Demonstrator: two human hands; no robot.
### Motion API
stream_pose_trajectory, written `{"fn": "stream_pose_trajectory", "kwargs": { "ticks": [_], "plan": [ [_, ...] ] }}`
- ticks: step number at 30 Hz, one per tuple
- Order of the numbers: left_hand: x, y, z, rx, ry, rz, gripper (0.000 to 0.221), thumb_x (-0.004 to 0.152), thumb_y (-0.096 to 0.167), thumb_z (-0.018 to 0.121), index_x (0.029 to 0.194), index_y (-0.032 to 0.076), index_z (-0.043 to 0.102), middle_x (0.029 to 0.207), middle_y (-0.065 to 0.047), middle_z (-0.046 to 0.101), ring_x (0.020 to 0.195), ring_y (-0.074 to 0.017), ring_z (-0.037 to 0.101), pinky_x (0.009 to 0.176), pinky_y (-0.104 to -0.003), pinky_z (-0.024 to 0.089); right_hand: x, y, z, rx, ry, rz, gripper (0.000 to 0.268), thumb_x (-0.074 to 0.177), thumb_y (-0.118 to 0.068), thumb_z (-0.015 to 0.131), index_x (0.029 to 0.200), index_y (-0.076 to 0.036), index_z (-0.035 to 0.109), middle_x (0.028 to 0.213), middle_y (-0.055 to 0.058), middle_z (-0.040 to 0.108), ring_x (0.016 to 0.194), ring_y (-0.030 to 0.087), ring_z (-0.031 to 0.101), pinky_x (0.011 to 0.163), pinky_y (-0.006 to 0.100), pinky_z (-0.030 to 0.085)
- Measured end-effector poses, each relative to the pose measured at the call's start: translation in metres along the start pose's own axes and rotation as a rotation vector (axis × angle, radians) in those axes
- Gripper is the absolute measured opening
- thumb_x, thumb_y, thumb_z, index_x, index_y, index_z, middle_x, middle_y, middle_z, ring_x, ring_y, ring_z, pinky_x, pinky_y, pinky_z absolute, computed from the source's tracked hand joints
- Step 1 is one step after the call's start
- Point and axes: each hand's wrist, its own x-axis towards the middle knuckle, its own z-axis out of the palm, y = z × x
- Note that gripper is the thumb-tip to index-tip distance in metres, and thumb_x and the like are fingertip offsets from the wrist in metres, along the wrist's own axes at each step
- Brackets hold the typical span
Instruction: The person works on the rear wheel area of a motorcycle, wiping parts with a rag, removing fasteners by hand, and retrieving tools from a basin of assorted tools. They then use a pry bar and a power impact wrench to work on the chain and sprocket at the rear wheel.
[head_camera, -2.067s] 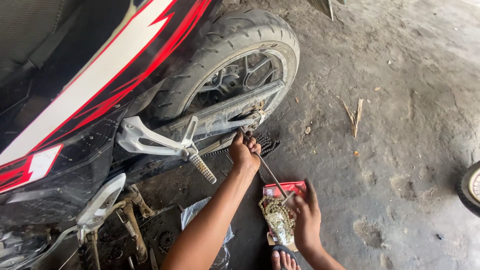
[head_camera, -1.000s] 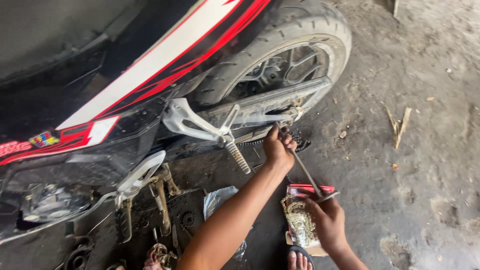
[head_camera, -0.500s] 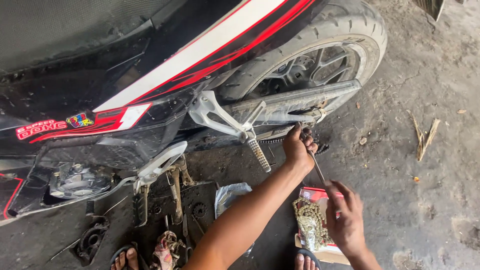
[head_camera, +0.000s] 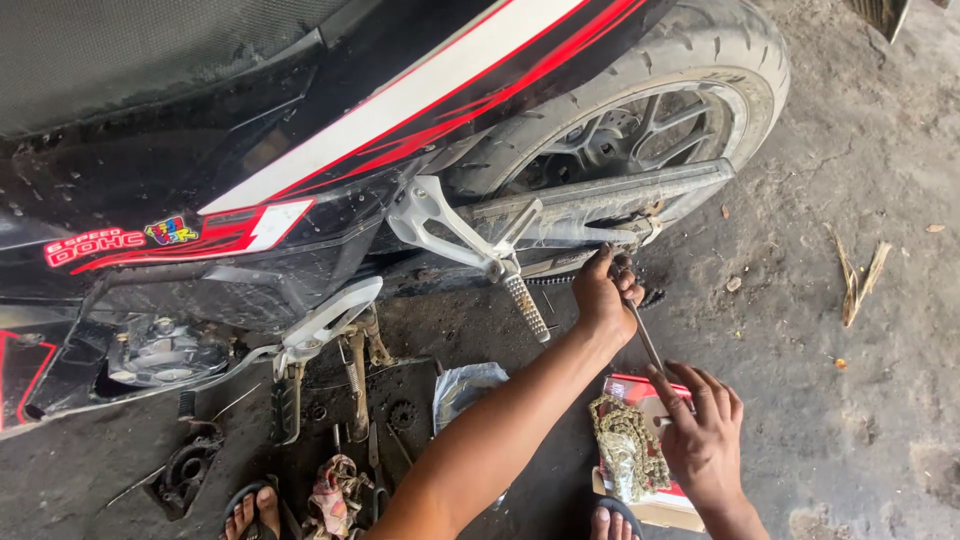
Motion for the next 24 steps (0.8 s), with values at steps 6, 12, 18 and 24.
{"fn": "stream_pose_trajectory", "kwargs": {
  "ticks": [6,12,18,24],
  "plan": [
    [0.002,0.001,-0.004,0.004,0.008,-0.011,0.015,0.104,0.025,0.063,0.094,0.014,0.06,0.077,0.001,0.061,0.05,-0.0037,0.04,0.045,-0.021,0.028,-0.013,-0.022,-0.001,1.269,0.287,1.098,0.058,0.103,-0.004,0.04,0.159,0.005,0.034,0.116,0.021,0.06,0.083,0.023,0.054,0.07,0.032,0.042],
    [0.001,0.0,-0.002,0.021,0.032,-0.007,0.019,0.103,0.025,0.064,0.091,0.011,0.059,0.078,0.0,0.061,0.048,-0.0051,0.041,0.042,-0.022,0.028,-0.005,-0.01,0.001,0.383,0.013,0.262,0.067,0.083,0.002,0.071,0.146,0.0,0.048,0.14,0.019,0.058,0.121,0.031,0.062,0.099,0.038,0.052],
    [0.009,0.002,-0.006,0.003,0.025,-0.043,0.021,0.108,0.026,0.058,0.095,0.01,0.06,0.08,0.001,0.061,0.051,-0.0038,0.041,0.045,-0.021,0.03,-0.02,-0.022,0.005,0.816,0.135,0.72,0.068,0.098,0.011,0.04,0.162,-0.004,0.025,0.153,0.019,0.046,0.102,0.022,0.054,0.078,0.033,0.052],
    [0.006,0.0,-0.007,-0.002,-0.044,-0.032,0.015,0.109,0.025,0.055,0.103,0.012,0.059,0.084,-0.002,0.063,0.053,-0.0056,0.043,0.046,-0.022,0.033,-0.017,0.001,0.004,1.965,-0.008,0.89,0.031,0.102,-0.016,0.05,0.129,-0.003,0.057,0.135,0.03,0.063,0.11,0.037,0.064,0.086,0.055,0.052]
  ]
}}
